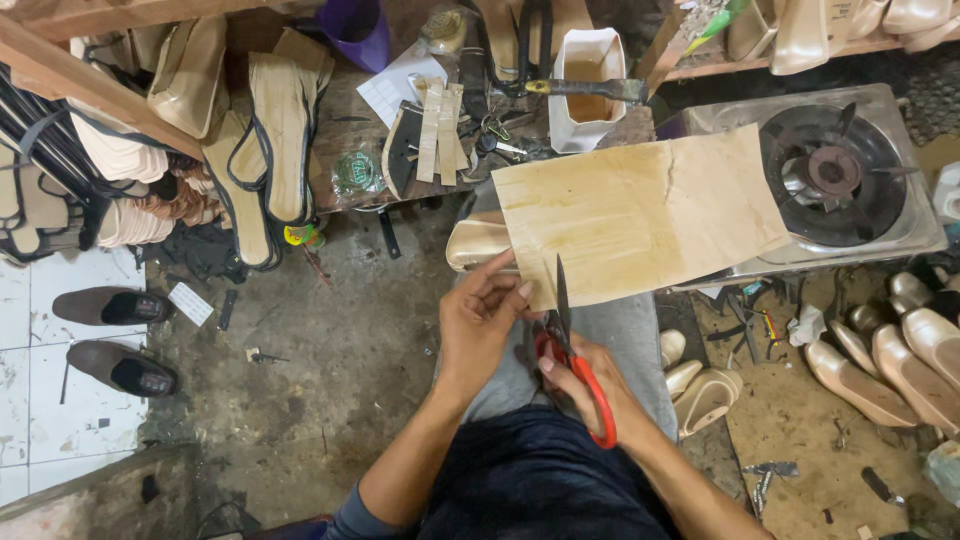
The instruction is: The person applies glue to the inside of a beige shoe using a brush, then cuts a strip of material with scissors. The person holds the shoe in one hand and uses the other to apply glue and cut the material.
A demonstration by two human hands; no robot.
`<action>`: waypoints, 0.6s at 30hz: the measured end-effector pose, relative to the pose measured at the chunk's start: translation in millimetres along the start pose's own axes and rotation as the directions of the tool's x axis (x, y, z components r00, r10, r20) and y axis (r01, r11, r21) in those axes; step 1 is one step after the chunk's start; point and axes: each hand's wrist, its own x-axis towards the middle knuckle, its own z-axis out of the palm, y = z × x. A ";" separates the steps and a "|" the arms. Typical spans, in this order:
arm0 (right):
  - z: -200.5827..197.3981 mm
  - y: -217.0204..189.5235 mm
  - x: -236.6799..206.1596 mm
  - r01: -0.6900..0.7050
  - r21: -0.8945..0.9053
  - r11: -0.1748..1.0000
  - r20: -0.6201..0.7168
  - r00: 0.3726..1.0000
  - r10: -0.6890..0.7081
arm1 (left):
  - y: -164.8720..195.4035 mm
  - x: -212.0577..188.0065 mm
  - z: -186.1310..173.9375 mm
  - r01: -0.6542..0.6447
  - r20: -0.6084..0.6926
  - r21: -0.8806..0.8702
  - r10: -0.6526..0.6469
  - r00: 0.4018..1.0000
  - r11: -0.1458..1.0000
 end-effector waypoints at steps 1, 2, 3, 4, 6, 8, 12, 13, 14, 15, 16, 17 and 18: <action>1.1 1.1 0.2 -0.067 0.045 0.997 -0.009 0.998 0.067 | -1.4 0.1 -0.4 -0.008 0.001 -0.002 0.008 1.000 1.000; 3.1 2.5 0.1 -0.135 0.091 0.987 -0.014 0.990 0.137 | -2.9 0.1 -0.8 -0.013 0.001 -0.003 0.013 1.000 1.000; 4.6 3.8 -0.5 -0.115 0.105 0.988 -0.023 0.993 0.118 | -4.6 0.3 -1.3 -0.018 0.000 -0.005 0.018 1.000 1.000; 4.5 4.4 -1.3 -0.092 0.117 0.989 -0.031 0.995 0.096 | -6.2 0.8 -1.7 -0.016 -0.003 -0.019 0.016 1.000 1.000; 4.1 4.7 -2.5 -0.105 0.143 0.984 -0.020 0.994 0.109 | -8.7 1.0 -3.1 -0.011 -0.012 -0.044 0.011 1.000 0.999; 2.8 2.6 -2.5 -0.173 0.165 0.971 0.016 0.985 0.173 | -9.8 0.4 -5.5 0.021 -0.040 -0.041 -0.023 0.999 0.999; 2.2 -5.8 1.4 -0.174 0.056 0.983 -0.010 0.985 0.175 | -9.5 -3.4 -12.3 0.015 -0.063 -0.043 -0.017 0.998 0.999; 2.7 -7.9 2.4 -0.156 0.017 0.988 -0.007 0.988 0.156 | -9.6 -4.3 -14.0 0.024 -0.062 -0.045 -0.027 0.998 0.999; 2.9 -9.7 3.1 -0.134 -0.024 0.991 -0.001 0.991 0.134 | -9.9 -4.9 -15.8 0.030 -0.063 -0.046 -0.033 0.997 0.998; 3.2 -11.1 3.9 -0.158 0.093 0.983 0.040 0.987 0.155 | -10.5 -4.8 -17.6 0.032 -0.066 -0.047 -0.035 0.997 0.998; 2.8 -12.2 3.7 -0.185 0.205 0.961 0.084 0.982 0.172 | -11.5 -3.9 -19.2 0.031 -0.076 -0.032 -0.034 0.997 0.999; 2.3 -13.0 3.8 -0.216 0.313 0.925 0.131 0.974 0.184 | -13.2 -2.8 -20.2 0.031 -0.087 -0.019 -0.032 0.996 0.999; 1.2 -13.3 4.0 -0.201 0.286 0.937 0.142 0.976 0.166 | -14.9 -2.3 -21.5 0.031 -0.100 -0.003 -0.031 0.995 1.000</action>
